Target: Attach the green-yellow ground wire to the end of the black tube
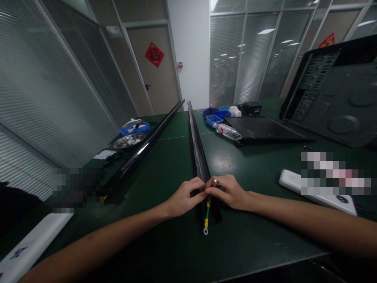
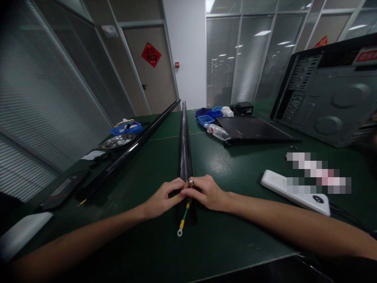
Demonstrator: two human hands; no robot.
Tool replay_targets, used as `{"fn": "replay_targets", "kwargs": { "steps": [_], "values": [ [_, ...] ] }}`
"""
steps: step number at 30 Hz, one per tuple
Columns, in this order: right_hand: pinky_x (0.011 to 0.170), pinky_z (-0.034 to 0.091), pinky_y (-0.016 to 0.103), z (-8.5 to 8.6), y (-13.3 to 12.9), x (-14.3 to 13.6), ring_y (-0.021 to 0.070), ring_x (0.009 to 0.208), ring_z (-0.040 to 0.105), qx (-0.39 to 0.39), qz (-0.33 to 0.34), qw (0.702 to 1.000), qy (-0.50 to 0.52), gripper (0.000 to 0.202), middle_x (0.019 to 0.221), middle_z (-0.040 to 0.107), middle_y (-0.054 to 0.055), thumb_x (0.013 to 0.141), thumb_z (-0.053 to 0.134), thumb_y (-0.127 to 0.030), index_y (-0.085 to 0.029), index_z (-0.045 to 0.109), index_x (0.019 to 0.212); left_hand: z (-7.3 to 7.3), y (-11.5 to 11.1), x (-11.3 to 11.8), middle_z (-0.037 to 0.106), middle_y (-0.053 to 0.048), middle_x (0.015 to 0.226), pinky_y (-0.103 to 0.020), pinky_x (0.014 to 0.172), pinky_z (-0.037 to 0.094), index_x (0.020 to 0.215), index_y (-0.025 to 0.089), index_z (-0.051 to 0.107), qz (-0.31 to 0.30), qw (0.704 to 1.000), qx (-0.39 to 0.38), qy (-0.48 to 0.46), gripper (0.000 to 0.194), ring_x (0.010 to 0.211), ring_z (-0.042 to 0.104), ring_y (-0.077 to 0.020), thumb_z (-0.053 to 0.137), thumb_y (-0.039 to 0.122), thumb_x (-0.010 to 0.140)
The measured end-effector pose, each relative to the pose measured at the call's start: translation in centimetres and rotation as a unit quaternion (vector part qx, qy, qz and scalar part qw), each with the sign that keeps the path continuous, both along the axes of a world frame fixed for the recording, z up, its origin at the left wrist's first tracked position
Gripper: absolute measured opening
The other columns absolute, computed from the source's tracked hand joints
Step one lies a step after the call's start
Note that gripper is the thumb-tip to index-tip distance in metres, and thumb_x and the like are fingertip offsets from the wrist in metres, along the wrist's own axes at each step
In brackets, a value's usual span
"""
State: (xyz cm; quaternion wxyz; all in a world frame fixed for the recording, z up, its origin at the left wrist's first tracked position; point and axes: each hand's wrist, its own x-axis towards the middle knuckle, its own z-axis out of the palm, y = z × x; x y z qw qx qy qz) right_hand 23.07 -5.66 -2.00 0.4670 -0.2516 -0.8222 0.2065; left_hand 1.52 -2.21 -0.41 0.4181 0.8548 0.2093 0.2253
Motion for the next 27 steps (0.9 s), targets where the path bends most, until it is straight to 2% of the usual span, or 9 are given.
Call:
{"fn": "replay_targets", "kwargs": {
  "steps": [11,19,27],
  "values": [
    [0.059,0.048,0.022,-0.48,-0.01,0.14,0.0121,0.060,0.062,-0.002,-0.004,1.000,0.017,0.029,0.073,0.069,0.002,0.102,0.061,-0.039,-0.015,0.068,0.088,-0.56,0.25,-0.09,0.064,-0.007,0.098,-0.031,0.086,0.048,0.101,0.014,0.071,-0.011,1.000,0.002,-0.017,0.025,0.094,0.060,-0.0201,0.056,0.033,0.104],
    [0.055,0.045,0.021,-0.52,0.06,-0.07,0.0107,0.055,0.058,-0.002,-0.014,1.000,0.013,0.032,0.066,0.065,0.000,0.101,0.062,-0.041,-0.014,0.068,0.085,-0.64,0.27,0.02,0.061,-0.005,0.094,-0.029,0.083,0.047,0.095,0.014,0.068,-0.008,1.000,0.021,-0.006,0.030,0.091,0.060,-0.0188,0.053,0.037,0.105],
    [0.057,0.046,0.020,-0.04,-0.05,-0.09,0.0104,0.056,0.058,0.004,-0.002,1.000,0.009,0.030,0.067,0.063,-0.001,0.103,0.059,-0.038,-0.014,0.067,0.085,-0.46,0.14,-0.06,0.062,-0.006,0.098,-0.029,0.087,0.047,0.098,0.014,0.069,-0.008,1.000,0.007,-0.008,0.023,0.095,0.060,-0.0193,0.056,0.033,0.104]
  ]
}}
